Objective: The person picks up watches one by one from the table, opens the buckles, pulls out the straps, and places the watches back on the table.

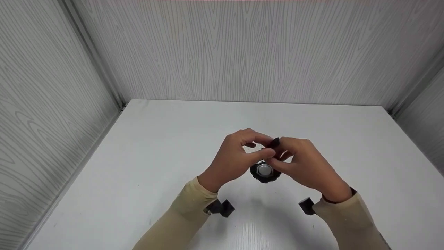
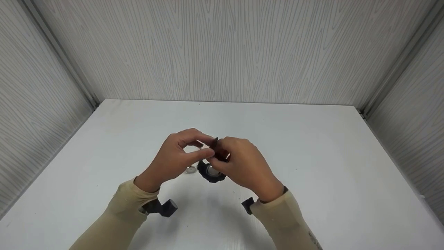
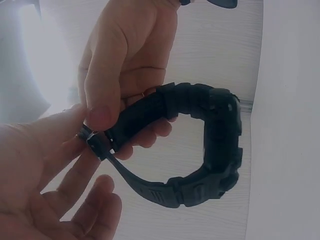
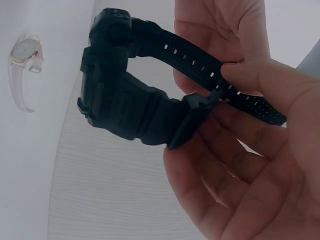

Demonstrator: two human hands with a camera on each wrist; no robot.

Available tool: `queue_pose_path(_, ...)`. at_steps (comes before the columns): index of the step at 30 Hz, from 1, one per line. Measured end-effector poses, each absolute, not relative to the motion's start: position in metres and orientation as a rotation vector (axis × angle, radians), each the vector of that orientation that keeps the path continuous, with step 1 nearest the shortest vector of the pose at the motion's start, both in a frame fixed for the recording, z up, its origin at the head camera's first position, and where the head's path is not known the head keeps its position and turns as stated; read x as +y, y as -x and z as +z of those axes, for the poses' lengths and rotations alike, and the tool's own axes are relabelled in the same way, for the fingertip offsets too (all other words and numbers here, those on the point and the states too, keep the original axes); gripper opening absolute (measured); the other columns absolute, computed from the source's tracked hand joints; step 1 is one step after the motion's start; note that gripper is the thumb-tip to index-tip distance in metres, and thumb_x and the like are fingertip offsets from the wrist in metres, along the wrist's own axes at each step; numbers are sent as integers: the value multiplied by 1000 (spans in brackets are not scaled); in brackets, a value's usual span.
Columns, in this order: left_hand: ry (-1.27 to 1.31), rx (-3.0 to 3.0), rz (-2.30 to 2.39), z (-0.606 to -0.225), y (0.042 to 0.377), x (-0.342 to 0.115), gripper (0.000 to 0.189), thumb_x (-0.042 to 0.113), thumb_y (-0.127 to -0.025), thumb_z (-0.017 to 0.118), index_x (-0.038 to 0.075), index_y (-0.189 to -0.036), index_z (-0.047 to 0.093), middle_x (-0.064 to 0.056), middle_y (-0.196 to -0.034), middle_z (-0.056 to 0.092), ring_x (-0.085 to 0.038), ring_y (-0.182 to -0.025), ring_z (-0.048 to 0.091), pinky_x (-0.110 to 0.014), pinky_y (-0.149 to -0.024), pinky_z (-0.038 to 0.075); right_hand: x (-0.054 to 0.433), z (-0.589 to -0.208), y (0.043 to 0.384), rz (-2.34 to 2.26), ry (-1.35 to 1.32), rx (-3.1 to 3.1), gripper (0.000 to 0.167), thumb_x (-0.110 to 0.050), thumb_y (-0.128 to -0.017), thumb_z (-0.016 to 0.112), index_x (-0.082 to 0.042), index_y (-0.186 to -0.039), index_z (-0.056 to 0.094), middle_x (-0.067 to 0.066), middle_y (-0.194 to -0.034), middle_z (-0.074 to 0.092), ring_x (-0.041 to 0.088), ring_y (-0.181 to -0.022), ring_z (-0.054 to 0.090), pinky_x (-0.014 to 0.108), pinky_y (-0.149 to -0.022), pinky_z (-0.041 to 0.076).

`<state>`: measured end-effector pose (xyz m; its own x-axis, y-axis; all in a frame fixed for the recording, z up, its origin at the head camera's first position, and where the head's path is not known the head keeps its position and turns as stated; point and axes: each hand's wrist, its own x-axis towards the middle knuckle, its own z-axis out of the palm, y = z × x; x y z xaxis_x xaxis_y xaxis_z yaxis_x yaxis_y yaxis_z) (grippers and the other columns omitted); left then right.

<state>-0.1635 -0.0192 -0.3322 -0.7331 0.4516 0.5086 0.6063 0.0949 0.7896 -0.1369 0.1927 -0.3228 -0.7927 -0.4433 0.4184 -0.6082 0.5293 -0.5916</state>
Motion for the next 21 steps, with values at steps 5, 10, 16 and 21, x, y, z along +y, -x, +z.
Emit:
queue_pose_path(5, 1132, -2269, -1611, -332, 167, -25, 45, 34, -97, 73, 14, -137, 65, 5, -127, 65, -8, -117, 58, -31, -98, 52, 195, -321, 138, 1156, -865, -2477, 20, -2, -91, 76, -20, -100, 76, -15, -95, 74, 7, -83, 71, 28, -72, 60)
queue_pose_path(10, 1144, -2380, -1475, -331, 171, -32, 43, 31, -96, 71, 13, -134, 65, 4, -127, 65, -9, -116, 58, -30, -99, 50, 198, -320, 140, 1166, -797, -2423, 16, -7, -93, 77, -19, -101, 77, -9, -95, 76, 9, -82, 70, 27, -71, 59)
queue_pose_path(16, 1137, -2433, -1471, -330, 172, -31, 17, 24, -97, 74, 15, -112, 77, 11, -100, 73, -2, -89, 67, -28, -85, 56, 200, -322, 141, 1225, -775, -2443, 12, -10, -95, 76, -16, -104, 77, -6, -98, 76, 11, -88, 70, 27, -78, 59)
queue_pose_path(21, 1150, -2401, -1360, -332, 172, -30, 13, 22, -96, 76, 16, -107, 77, 12, -97, 72, 0, -85, 65, -29, -82, 56, 200, -323, 143, 1250, -781, -2469, 13, -10, -94, 76, -18, -105, 77, -11, -100, 74, 10, -95, 70, 28, -81, 58)
